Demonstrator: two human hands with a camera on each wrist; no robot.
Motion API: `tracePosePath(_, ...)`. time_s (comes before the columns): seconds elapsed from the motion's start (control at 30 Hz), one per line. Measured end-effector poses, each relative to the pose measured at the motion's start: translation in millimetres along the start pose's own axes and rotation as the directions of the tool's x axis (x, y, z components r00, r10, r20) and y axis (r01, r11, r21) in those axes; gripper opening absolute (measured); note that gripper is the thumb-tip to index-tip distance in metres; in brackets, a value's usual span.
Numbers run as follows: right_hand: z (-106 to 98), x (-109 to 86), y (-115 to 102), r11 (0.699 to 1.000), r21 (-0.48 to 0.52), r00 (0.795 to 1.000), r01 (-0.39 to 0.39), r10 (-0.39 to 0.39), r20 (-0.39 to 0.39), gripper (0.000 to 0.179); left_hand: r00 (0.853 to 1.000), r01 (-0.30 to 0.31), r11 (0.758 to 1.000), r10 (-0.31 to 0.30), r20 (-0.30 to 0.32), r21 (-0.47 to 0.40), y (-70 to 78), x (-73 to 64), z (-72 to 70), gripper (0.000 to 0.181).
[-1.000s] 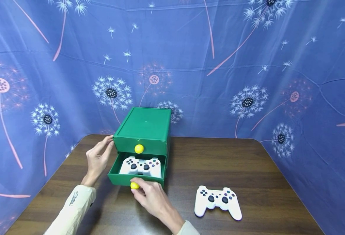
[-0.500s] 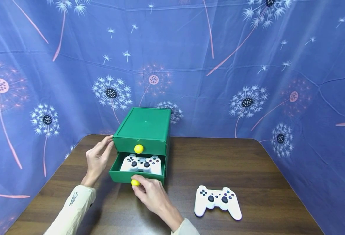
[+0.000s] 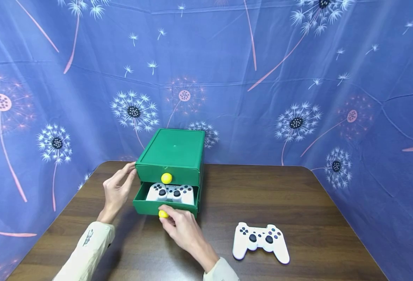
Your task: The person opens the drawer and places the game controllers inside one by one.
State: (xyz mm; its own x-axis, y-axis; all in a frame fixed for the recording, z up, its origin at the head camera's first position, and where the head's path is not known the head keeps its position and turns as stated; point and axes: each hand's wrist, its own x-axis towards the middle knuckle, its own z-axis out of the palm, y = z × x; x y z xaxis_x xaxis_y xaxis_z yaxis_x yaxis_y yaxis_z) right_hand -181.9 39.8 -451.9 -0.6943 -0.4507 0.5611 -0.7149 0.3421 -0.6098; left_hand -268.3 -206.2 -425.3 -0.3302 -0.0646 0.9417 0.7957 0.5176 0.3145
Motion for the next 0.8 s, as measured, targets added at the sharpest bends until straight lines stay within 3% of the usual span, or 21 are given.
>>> tracePosePath(0.8, -0.8, 15.0, 10.7, 0.999, -0.044, 1.000, -0.005, 0.004, -0.005, 0.023, 1.000, -0.001, 1.000, 0.001, 0.004, 0.016, 0.0, 0.0, -1.5, 0.042)
